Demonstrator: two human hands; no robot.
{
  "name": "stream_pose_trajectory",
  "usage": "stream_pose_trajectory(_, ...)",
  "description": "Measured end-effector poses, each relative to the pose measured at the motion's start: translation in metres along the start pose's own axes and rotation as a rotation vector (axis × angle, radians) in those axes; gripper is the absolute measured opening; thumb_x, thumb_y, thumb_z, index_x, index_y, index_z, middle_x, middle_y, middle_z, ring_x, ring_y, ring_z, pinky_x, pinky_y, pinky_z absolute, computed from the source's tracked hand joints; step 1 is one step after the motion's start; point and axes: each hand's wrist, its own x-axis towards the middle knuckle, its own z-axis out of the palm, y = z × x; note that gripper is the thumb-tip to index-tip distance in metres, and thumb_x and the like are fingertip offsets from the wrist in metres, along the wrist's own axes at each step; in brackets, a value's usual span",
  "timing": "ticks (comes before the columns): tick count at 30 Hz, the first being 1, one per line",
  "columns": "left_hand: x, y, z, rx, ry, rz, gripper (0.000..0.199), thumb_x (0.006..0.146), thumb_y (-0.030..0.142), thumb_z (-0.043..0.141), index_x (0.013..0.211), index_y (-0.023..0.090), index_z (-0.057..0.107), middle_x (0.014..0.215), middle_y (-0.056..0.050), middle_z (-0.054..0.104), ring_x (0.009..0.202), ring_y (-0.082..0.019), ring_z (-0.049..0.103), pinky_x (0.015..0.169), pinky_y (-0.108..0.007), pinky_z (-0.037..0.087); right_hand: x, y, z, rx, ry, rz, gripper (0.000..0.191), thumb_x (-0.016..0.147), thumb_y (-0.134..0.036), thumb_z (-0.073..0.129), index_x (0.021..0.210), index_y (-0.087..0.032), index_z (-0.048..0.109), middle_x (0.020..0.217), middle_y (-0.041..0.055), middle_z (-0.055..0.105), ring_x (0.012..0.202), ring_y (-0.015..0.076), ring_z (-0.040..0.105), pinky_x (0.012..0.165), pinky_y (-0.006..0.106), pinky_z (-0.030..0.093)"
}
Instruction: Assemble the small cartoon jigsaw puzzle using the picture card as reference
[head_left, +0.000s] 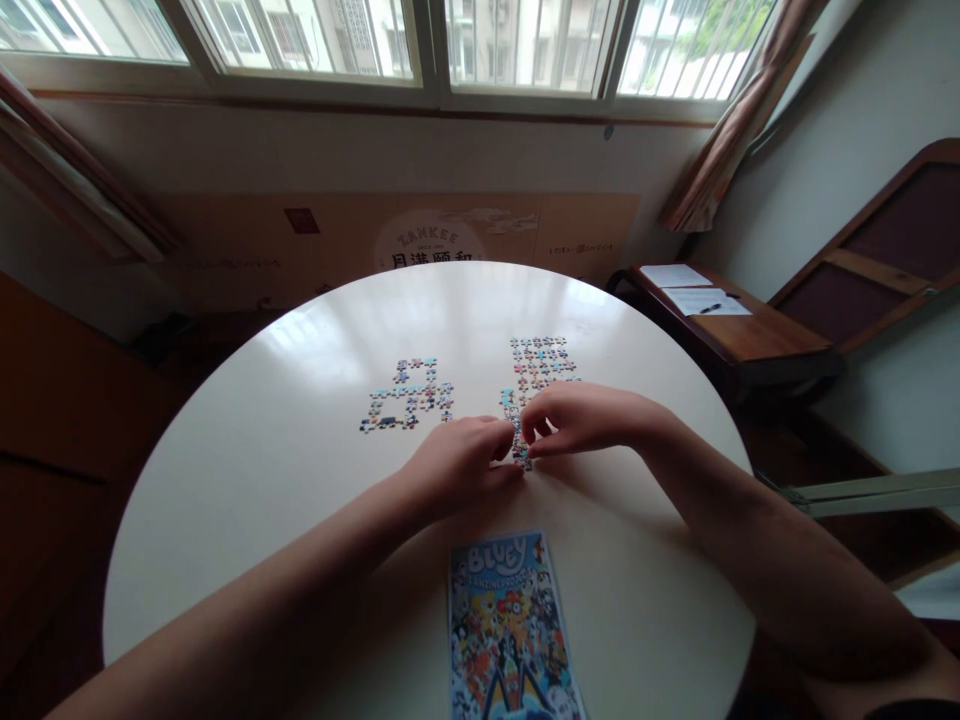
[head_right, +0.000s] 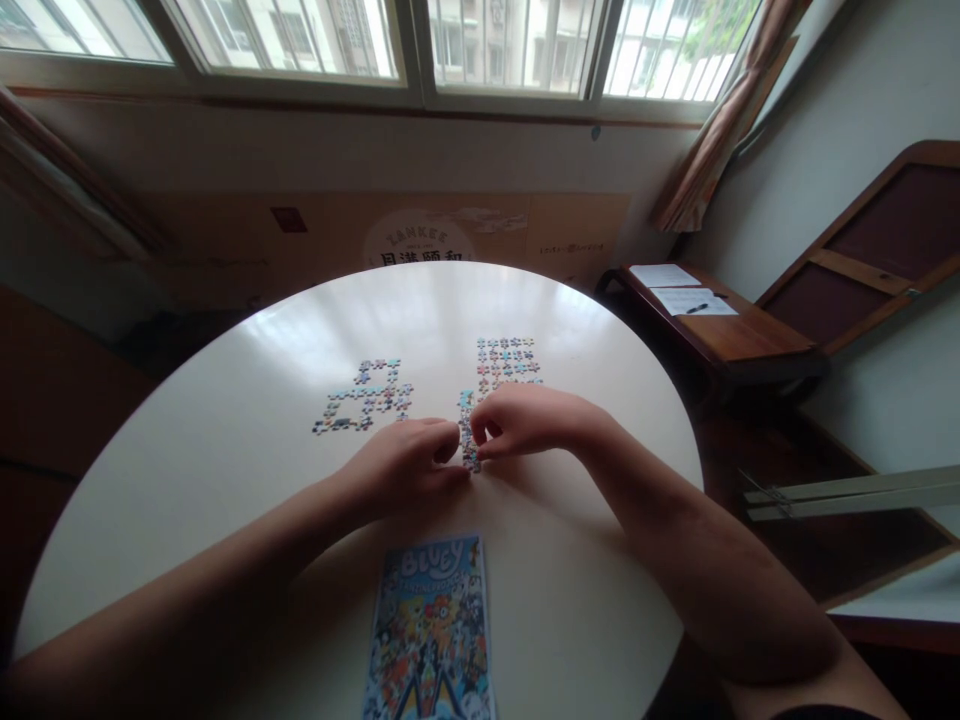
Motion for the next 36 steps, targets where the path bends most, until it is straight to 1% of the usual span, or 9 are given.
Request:
stream_pose_trajectory(3, 0.001, 0.0, 0.005, 0.014, 0.019, 0.001, 0.023, 0.079, 0.028, 0.066, 0.068, 0.021, 0.048, 0.064, 0.002, 0.054, 0.059, -0.013, 0.047, 0.053, -0.028, 0.028, 0.0, 0.001, 0.0, -0.009, 0.038, -0.03, 0.012, 0.085, -0.028, 0.069, 0.091, -0.021, 0.076, 0.081, 0.0015, 0.069, 0.073, 0.0141, 0.06, 0.066, 0.026, 0.04)
stream_pose_trajectory(7, 0.001, 0.0, 0.005, 0.024, 0.032, -0.026, 0.024, 0.08, 0.029, 0.067, 0.067, 0.021, 0.048, 0.061, 0.003, 0.053, 0.056, -0.012, 0.045, 0.053, -0.029, 0.027, 0.0, 0.001, 0.001, -0.017, 0.053, -0.051, 0.012, 0.085, -0.026, 0.068, 0.093, -0.022, 0.077, 0.081, 0.0012, 0.069, 0.074, 0.0141, 0.06, 0.068, 0.027, 0.04)
stream_pose_trajectory(13, 0.001, 0.0, 0.003, 0.01, -0.008, -0.051, 0.025, 0.082, 0.032, 0.066, 0.067, 0.02, 0.049, 0.062, 0.002, 0.056, 0.056, -0.013, 0.043, 0.054, -0.029, 0.026, 0.001, -0.004, 0.001, -0.048, 0.062, -0.024, 0.013, 0.086, -0.031, 0.069, 0.093, -0.023, 0.077, 0.081, 0.001, 0.07, 0.073, 0.0143, 0.06, 0.066, 0.026, 0.039)
stream_pose_trajectory(17, 0.002, -0.001, 0.003, -0.005, 0.007, -0.058, 0.022, 0.084, 0.032, 0.063, 0.068, 0.02, 0.052, 0.061, 0.002, 0.056, 0.056, -0.013, 0.044, 0.054, -0.028, 0.027, 0.001, -0.007, 0.003, -0.08, 0.085, -0.007, 0.012, 0.085, -0.032, 0.069, 0.09, -0.023, 0.076, 0.081, 0.0017, 0.07, 0.073, 0.0149, 0.059, 0.064, 0.026, 0.037)
stream_pose_trajectory(20, 0.003, 0.0, 0.003, -0.001, 0.019, -0.099, 0.02, 0.083, 0.028, 0.064, 0.067, 0.021, 0.053, 0.06, 0.001, 0.056, 0.056, -0.013, 0.045, 0.053, -0.028, 0.027, 0.0, -0.01, 0.004, -0.101, 0.097, 0.007, 0.012, 0.085, -0.032, 0.069, 0.089, -0.023, 0.076, 0.082, 0.002, 0.071, 0.074, 0.0152, 0.059, 0.064, 0.026, 0.036)
stream_pose_trajectory(27, 0.004, 0.004, 0.001, 0.021, -0.007, -0.18, 0.021, 0.083, 0.03, 0.065, 0.068, 0.021, 0.055, 0.062, 0.001, 0.057, 0.058, -0.014, 0.048, 0.054, -0.028, 0.028, 0.0, -0.013, 0.004, -0.138, 0.114, 0.025, 0.013, 0.085, -0.035, 0.07, 0.087, -0.023, 0.076, 0.081, 0.0012, 0.072, 0.074, 0.0153, 0.06, 0.063, 0.027, 0.034)
stream_pose_trajectory(31, 0.004, 0.004, -0.001, 0.011, -0.038, -0.15, 0.018, 0.085, 0.029, 0.062, 0.07, 0.02, 0.057, 0.063, 0.001, 0.058, 0.059, -0.014, 0.049, 0.057, -0.027, 0.03, -0.002, -0.015, 0.004, -0.168, 0.109, 0.035, 0.013, 0.085, -0.035, 0.069, 0.088, -0.024, 0.076, 0.083, 0.0005, 0.073, 0.076, 0.0157, 0.061, 0.064, 0.027, 0.034)
stream_pose_trajectory(36, 0.005, 0.005, -0.002, 0.032, -0.05, -0.138, 0.019, 0.086, 0.03, 0.061, 0.071, 0.02, 0.058, 0.065, 0.0, 0.06, 0.061, -0.015, 0.049, 0.057, -0.027, 0.029, -0.004, -0.016, 0.003, -0.213, 0.102, 0.043, 0.011, 0.084, -0.031, 0.068, 0.088, -0.024, 0.076, 0.082, 0.0009, 0.073, 0.075, 0.0159, 0.06, 0.064, 0.028, 0.033)
